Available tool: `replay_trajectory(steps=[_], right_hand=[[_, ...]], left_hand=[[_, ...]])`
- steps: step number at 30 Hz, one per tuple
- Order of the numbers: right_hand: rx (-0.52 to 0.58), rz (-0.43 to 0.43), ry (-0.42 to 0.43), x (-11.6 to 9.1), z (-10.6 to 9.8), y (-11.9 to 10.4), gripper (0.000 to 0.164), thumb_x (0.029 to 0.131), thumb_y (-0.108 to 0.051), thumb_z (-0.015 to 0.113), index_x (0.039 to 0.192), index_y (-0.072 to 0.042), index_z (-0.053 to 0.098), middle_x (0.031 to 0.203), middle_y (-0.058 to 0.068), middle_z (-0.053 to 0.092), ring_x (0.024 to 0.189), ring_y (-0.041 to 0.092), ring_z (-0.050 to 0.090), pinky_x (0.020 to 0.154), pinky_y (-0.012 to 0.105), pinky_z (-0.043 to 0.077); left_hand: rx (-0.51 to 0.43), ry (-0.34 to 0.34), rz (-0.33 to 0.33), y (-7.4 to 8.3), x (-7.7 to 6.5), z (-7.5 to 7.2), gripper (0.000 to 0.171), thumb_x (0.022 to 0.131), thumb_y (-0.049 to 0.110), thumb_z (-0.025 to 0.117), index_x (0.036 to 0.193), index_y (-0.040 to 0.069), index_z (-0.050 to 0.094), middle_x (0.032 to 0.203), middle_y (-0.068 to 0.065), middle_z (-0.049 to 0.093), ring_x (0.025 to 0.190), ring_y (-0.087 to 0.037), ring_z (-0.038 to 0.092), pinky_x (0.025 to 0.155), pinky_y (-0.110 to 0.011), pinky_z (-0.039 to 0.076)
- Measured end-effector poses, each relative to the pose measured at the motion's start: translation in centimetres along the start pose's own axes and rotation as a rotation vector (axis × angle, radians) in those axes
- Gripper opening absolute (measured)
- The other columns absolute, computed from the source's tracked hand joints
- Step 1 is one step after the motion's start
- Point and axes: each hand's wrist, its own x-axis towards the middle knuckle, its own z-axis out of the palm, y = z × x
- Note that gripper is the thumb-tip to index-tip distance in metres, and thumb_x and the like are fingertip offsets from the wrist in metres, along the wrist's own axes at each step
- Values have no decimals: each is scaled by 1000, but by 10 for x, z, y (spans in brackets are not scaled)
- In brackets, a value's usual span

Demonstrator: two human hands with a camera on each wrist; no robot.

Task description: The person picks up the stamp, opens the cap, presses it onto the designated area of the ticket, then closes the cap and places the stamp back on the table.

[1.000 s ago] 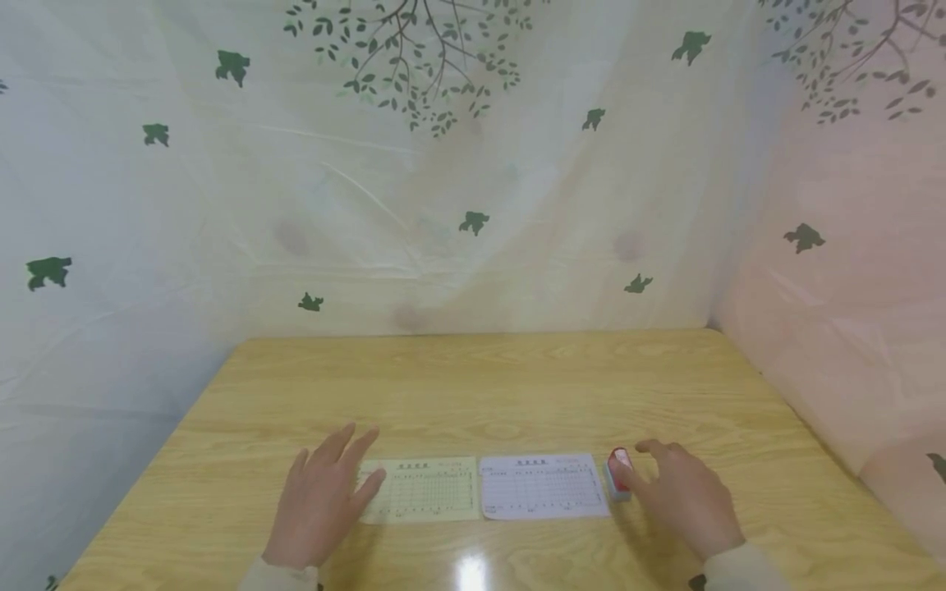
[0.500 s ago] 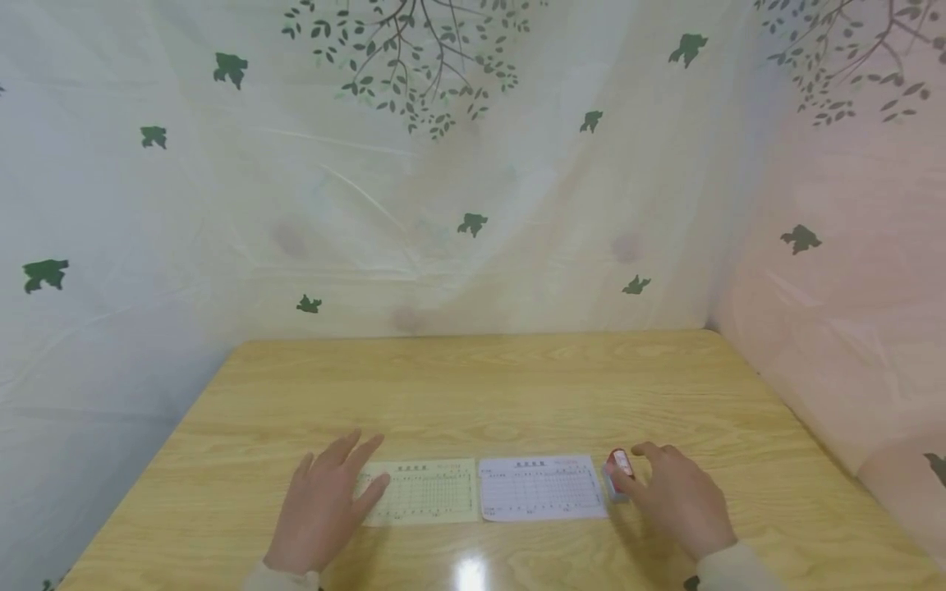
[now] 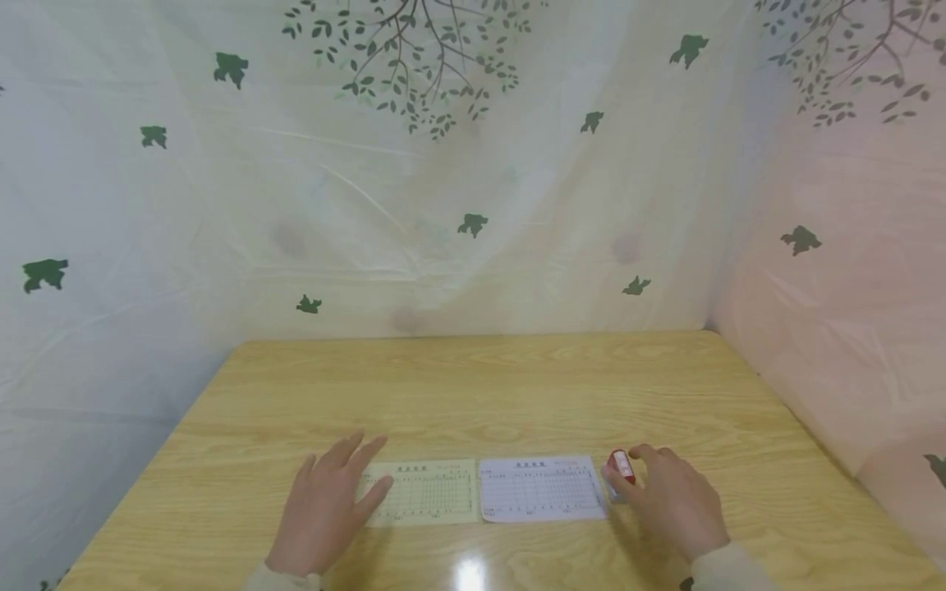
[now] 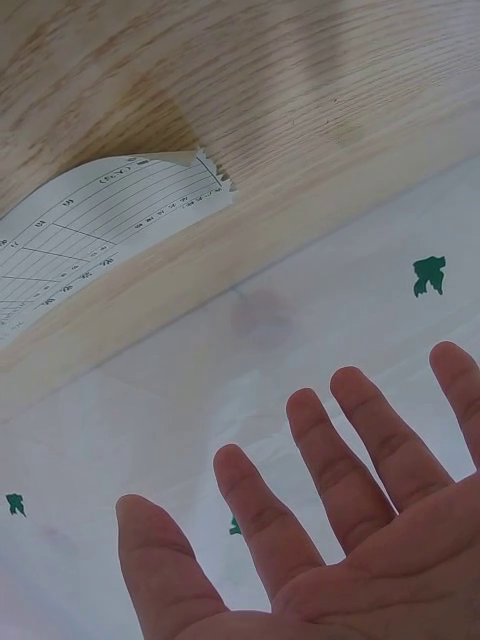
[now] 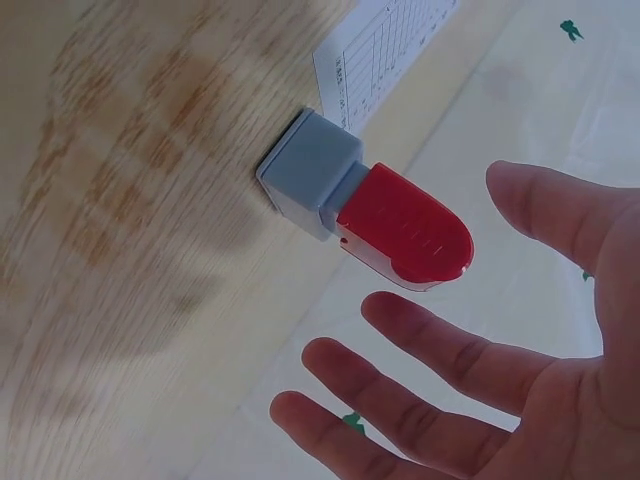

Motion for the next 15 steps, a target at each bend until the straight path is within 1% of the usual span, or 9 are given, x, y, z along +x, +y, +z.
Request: replay_trajectory(steps=[5, 10, 12, 15], right_hand=[[6, 4, 1, -1, 0, -1, 68, 81, -62, 49, 114, -3, 58, 107, 25, 58, 88, 40, 57, 57, 47, 49], [15, 11, 1, -1, 1, -2, 68, 81, -61, 50, 113, -2, 58, 104, 23, 60, 83, 35, 59, 54, 44, 49], [20, 16, 9, -1, 2, -3, 65, 81, -59, 52, 111, -1, 58, 101, 21, 61, 79, 31, 59, 52, 41, 48], [26, 28, 10, 0, 3, -3, 64, 81, -58, 53, 110, 0, 58, 97, 18, 62, 70, 24, 56, 48, 35, 45]], left_hand=[[-6, 9, 9, 1, 0, 0, 46, 81, 34, 65, 122, 16, 57, 123, -14, 54, 112, -31, 51, 92, -63, 32], [-10, 25, 19, 0, -1, 0, 46, 80, 34, 66, 121, 16, 58, 123, -14, 54, 111, -31, 51, 91, -63, 32], [-7, 22, 17, 0, -1, 1, 46, 80, 34, 66, 122, 16, 57, 123, -14, 54, 111, -31, 51, 91, -63, 32], [-4, 14, 12, 0, -1, 1, 46, 81, 35, 65, 122, 16, 57, 124, -15, 53, 111, -31, 51, 92, -63, 32]])
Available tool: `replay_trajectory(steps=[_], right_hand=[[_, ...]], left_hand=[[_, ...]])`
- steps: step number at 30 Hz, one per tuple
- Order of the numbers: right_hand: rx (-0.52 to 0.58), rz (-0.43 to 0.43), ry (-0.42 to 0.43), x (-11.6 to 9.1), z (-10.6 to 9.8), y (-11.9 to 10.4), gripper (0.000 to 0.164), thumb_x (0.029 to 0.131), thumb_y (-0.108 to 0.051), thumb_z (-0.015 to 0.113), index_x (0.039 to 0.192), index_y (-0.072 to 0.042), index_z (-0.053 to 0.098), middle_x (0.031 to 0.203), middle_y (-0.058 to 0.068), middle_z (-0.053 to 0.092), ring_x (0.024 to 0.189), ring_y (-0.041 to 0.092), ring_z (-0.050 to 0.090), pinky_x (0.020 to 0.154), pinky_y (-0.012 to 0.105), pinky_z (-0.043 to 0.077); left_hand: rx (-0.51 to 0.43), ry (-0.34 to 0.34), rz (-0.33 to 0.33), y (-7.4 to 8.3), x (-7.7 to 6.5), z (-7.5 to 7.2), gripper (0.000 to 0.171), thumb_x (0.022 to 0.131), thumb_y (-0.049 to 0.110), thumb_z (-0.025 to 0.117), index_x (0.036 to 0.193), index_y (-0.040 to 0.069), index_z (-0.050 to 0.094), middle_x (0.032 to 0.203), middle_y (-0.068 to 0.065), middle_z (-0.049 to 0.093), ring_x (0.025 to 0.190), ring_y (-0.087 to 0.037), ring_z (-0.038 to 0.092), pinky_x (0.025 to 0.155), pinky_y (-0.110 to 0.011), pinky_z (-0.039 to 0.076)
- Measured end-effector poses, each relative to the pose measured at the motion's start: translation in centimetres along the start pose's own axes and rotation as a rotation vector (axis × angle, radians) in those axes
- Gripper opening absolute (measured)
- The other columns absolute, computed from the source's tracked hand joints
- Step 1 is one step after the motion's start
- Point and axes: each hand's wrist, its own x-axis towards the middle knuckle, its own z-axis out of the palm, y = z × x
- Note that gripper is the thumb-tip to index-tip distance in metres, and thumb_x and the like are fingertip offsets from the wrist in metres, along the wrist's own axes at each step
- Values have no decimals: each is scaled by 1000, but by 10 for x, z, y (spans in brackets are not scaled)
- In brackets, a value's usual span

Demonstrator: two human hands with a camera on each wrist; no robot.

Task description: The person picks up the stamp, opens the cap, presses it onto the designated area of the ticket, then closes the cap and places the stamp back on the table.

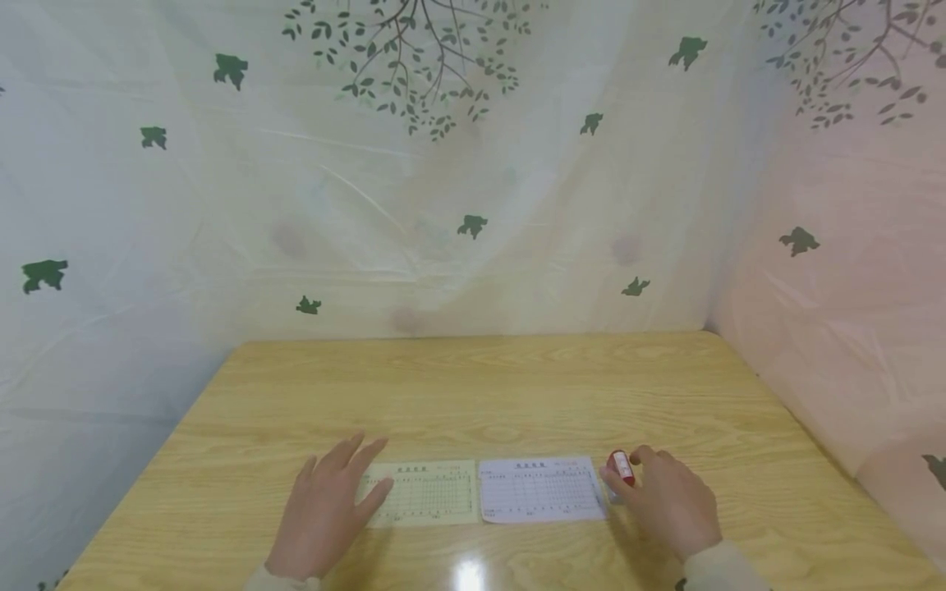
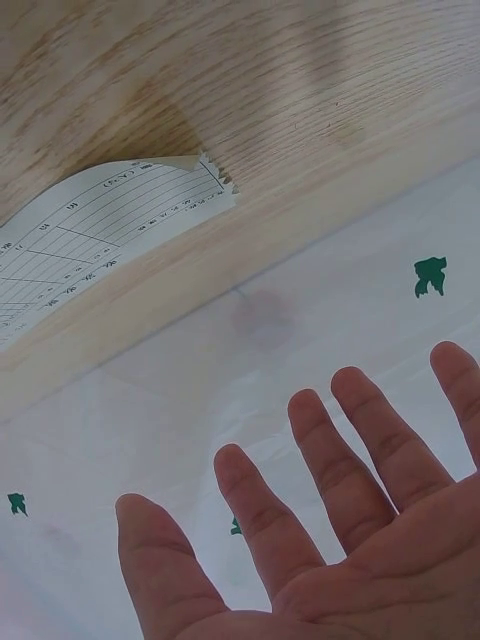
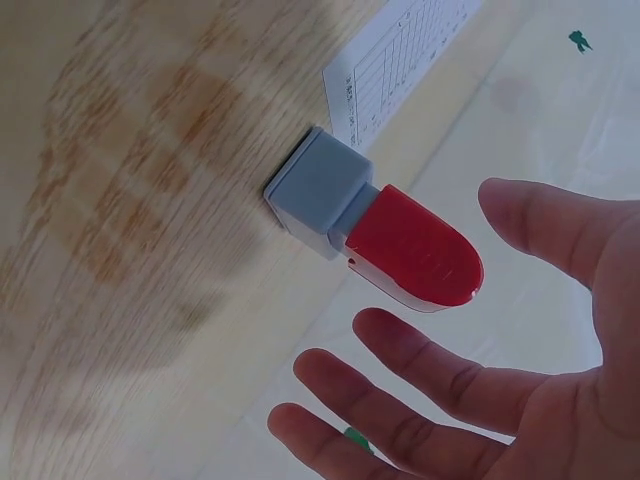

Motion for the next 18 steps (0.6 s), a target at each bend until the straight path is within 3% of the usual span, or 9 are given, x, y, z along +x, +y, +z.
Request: replay_trajectory(steps=[6, 13, 18], right_hand=[[-1, 28, -21, 3, 2, 0, 70, 81, -61, 51, 109, 3, 57, 81, 8, 60, 60, 18, 44, 43, 28, 35], [9, 47, -20, 4, 5, -1, 65, 80, -59, 53, 102, 3, 58, 64, 2, 47, 57, 17, 44, 43, 27, 31], [1, 51, 6, 5, 6, -3, 58, 80, -56, 56, 95, 1, 58, 63, 1, 47, 56, 17, 44, 43, 28, 31]], left_hand=[[2, -1, -4, 0, -1, 0, 46, 81, 34, 65, 122, 16, 57, 124, -15, 53, 111, -33, 51, 93, -62, 31], [9, -2, -5, -1, -2, 1, 46, 81, 35, 65, 121, 14, 58, 124, -16, 53, 111, -35, 50, 93, -63, 30], [7, -6, -7, -1, -2, 1, 45, 81, 36, 64, 121, 15, 58, 125, -16, 53, 111, -34, 50, 93, -63, 30]])
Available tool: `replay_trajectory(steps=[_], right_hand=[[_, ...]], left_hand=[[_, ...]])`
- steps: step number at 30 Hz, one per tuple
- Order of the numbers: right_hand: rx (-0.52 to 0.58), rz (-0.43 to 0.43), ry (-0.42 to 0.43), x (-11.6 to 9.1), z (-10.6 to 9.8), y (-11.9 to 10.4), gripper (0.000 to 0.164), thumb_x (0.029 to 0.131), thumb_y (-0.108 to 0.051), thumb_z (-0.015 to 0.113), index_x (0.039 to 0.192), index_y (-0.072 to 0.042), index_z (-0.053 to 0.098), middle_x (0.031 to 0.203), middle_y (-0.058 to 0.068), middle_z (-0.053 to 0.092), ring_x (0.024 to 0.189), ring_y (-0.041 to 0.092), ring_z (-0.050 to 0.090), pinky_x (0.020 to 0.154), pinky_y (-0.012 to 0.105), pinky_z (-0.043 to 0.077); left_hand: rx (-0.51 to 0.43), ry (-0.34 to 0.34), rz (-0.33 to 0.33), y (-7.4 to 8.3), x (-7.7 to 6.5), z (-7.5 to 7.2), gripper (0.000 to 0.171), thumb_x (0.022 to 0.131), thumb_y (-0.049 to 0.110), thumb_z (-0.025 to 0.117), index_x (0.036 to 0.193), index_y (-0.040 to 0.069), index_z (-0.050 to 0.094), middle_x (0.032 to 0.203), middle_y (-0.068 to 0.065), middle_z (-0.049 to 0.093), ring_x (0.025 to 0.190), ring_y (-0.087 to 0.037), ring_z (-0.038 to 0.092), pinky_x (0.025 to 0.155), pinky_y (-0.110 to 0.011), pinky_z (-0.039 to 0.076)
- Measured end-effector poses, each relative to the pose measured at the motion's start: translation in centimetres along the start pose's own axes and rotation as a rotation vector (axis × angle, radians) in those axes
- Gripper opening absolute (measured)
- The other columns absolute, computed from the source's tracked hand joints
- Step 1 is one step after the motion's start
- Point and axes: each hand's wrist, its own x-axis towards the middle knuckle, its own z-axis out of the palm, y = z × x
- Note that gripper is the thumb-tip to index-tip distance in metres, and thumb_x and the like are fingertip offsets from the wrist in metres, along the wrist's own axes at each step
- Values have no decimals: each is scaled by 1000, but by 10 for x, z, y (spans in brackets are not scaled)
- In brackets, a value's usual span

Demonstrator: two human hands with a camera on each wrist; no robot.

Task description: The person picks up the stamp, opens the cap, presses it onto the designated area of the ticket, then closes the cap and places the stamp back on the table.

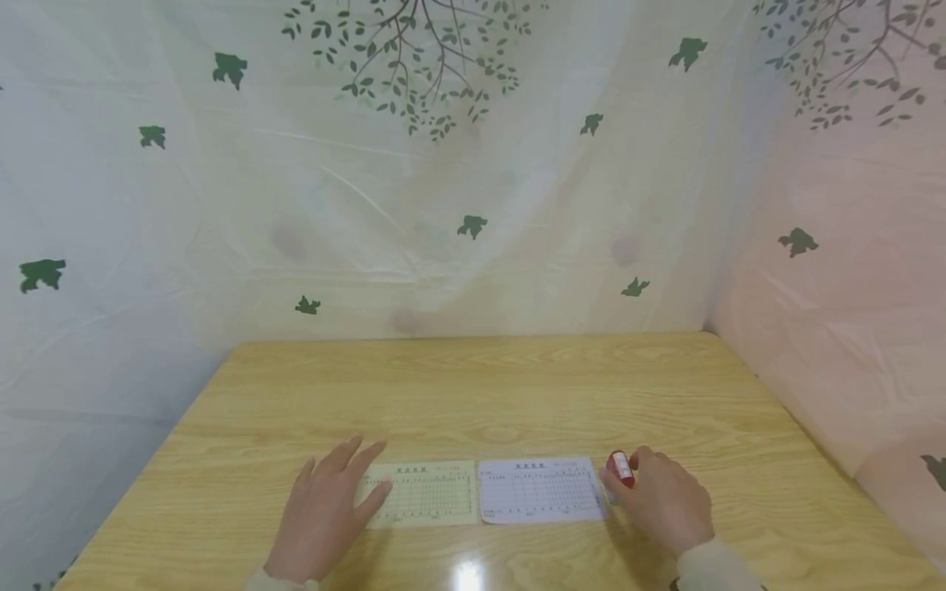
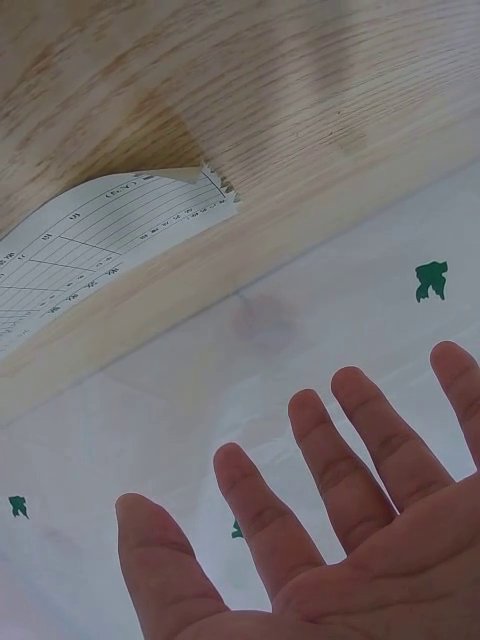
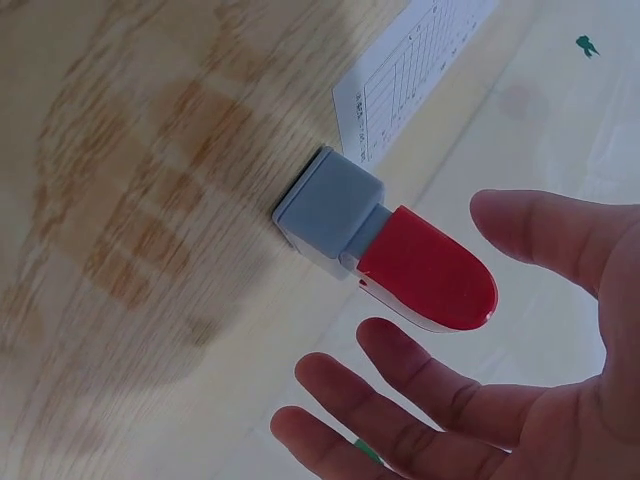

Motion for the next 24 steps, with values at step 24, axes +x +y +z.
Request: replay_trajectory(steps=[24], right_hand=[[15, 52, 17, 1, -1, -2, 40, 79, -49, 58, 75, -9, 54, 63, 0, 48, 56, 18, 45, 46, 33, 35]], left_hand=[[-12, -2, 2, -1, -1, 1, 44, 81, 35, 65, 120, 15, 59, 125, -15, 53, 111, -33, 51, 93, -62, 31]])
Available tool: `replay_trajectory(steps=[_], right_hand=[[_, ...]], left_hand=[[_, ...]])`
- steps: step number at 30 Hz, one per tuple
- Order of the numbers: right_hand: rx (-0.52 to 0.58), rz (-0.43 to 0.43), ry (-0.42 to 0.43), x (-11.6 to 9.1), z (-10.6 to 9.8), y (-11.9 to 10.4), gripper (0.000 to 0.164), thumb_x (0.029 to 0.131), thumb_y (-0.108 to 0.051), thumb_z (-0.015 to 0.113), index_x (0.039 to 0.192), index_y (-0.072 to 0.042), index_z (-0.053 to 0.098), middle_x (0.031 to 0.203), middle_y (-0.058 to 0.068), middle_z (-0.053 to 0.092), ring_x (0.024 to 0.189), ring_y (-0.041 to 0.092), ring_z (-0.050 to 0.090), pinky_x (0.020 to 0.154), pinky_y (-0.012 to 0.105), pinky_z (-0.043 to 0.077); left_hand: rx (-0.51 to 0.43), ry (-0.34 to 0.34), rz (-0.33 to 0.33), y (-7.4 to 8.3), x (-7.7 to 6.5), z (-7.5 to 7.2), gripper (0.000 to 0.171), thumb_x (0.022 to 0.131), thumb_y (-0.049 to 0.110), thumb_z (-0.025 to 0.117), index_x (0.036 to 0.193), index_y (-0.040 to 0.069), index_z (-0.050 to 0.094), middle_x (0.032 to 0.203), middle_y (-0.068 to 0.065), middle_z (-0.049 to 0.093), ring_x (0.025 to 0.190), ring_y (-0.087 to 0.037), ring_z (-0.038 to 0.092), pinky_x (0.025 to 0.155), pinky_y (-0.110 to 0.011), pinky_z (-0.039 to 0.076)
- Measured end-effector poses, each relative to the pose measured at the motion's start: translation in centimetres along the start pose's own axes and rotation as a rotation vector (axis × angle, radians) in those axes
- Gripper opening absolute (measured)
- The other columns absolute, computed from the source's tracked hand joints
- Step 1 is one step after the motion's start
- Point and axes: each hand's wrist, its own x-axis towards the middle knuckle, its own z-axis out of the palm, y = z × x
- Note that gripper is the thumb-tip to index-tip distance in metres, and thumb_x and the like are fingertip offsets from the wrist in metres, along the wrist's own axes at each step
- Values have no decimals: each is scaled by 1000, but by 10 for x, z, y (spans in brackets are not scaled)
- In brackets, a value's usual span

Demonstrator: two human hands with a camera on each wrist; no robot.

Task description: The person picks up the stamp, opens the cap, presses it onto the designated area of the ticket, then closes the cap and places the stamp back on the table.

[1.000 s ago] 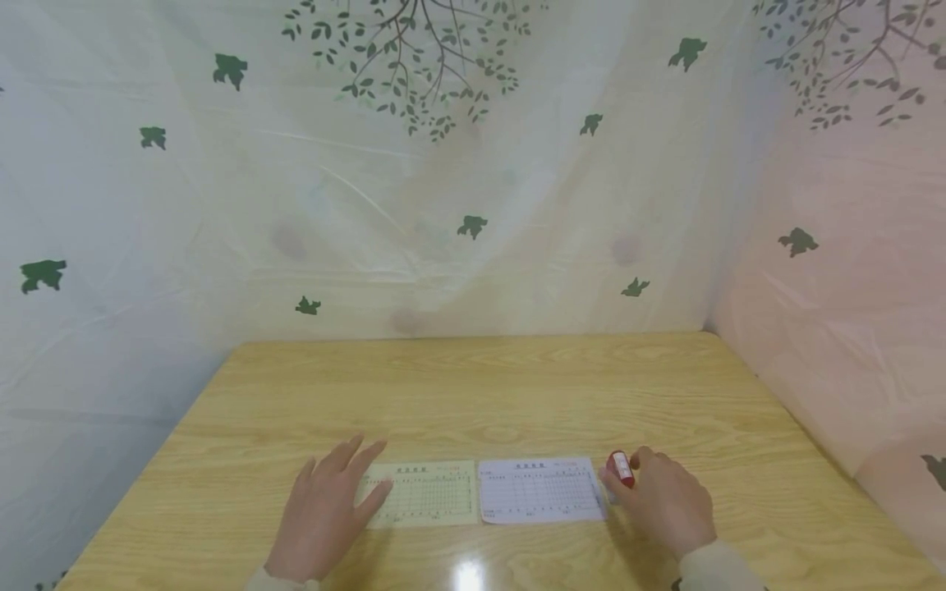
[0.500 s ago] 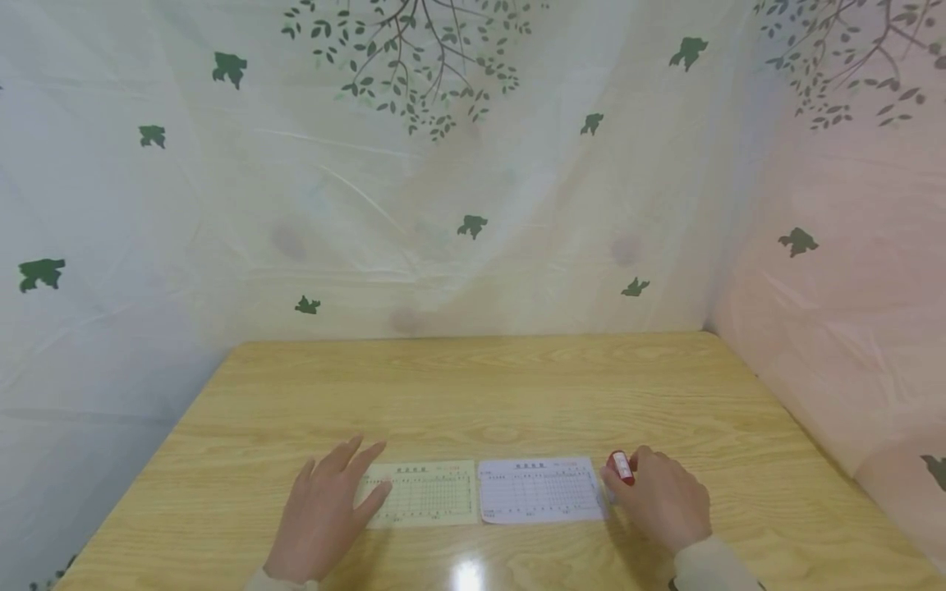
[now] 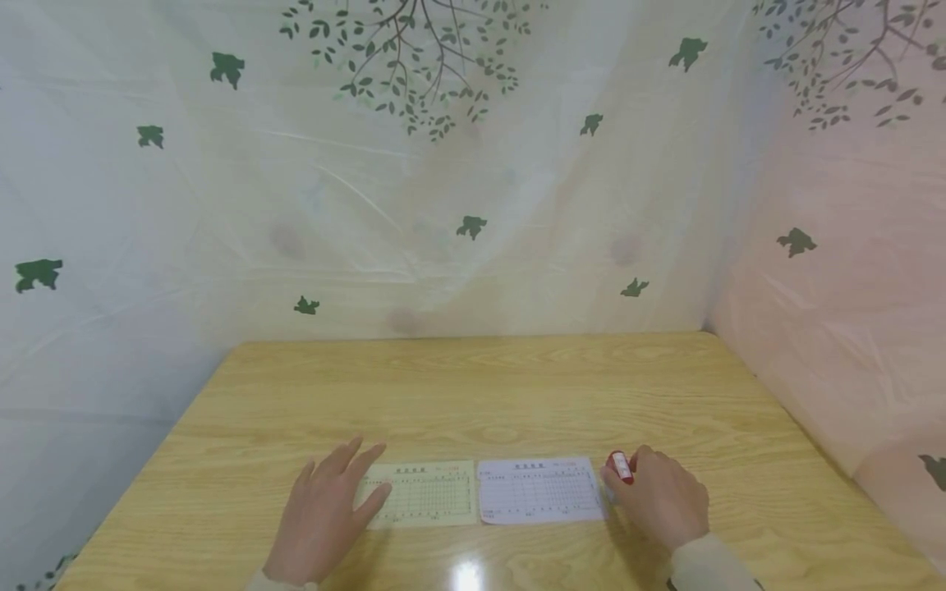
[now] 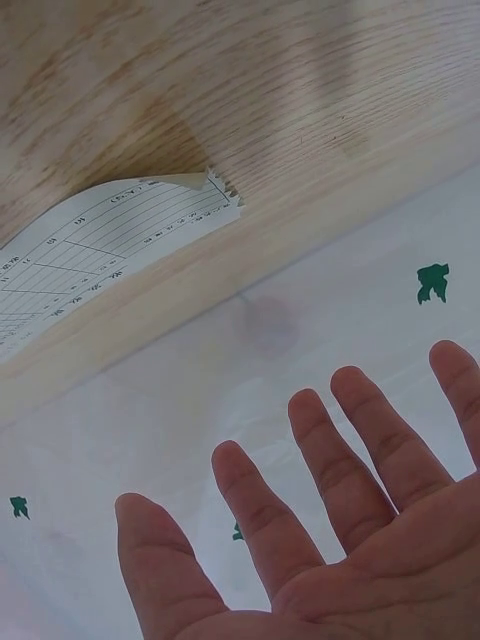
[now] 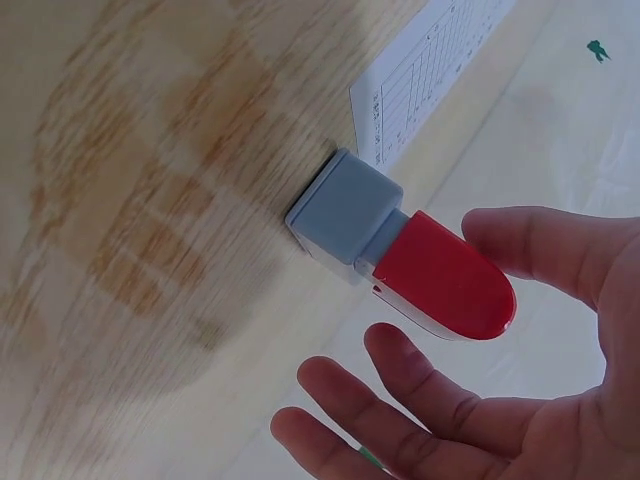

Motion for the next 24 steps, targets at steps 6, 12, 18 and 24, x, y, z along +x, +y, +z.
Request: replay_trajectory(steps=[6, 12, 18, 24], right_hand=[[-15, -3, -11, 1, 0, -1, 40, 80, -46, 56, 74, -7, 52, 63, 1, 48, 55, 18, 45, 44, 32, 35], [-14, -3, -12, -4, 0, -1, 39, 80, -45, 56, 73, -7, 51, 61, 1, 47, 54, 18, 44, 44, 31, 34], [-16, -5, -10, -9, 1, 1, 40, 81, -46, 55, 71, -8, 50, 59, 1, 46, 53, 18, 44, 43, 30, 34], [-18, -1, -5, -16, 0, 0, 37, 80, -42, 57, 73, -7, 52, 59, 1, 47, 53, 18, 44, 43, 30, 35]], left_hand=[[8, -20, -18, -1, 0, 1, 45, 81, 36, 65, 120, 15, 59, 123, -16, 53, 110, -33, 51, 93, -62, 31], [7, -21, -18, 0, -5, -1, 44, 81, 35, 65, 119, 13, 59, 124, -16, 53, 111, -34, 50, 93, -62, 31], [4, -10, -6, 2, -10, -4, 44, 81, 35, 65, 119, 13, 59, 124, -16, 53, 111, -33, 50, 93, -62, 31], [6, -10, -3, 3, -15, -6, 44, 81, 34, 65, 119, 13, 59, 123, -16, 54, 111, -32, 50, 93, -62, 31]])
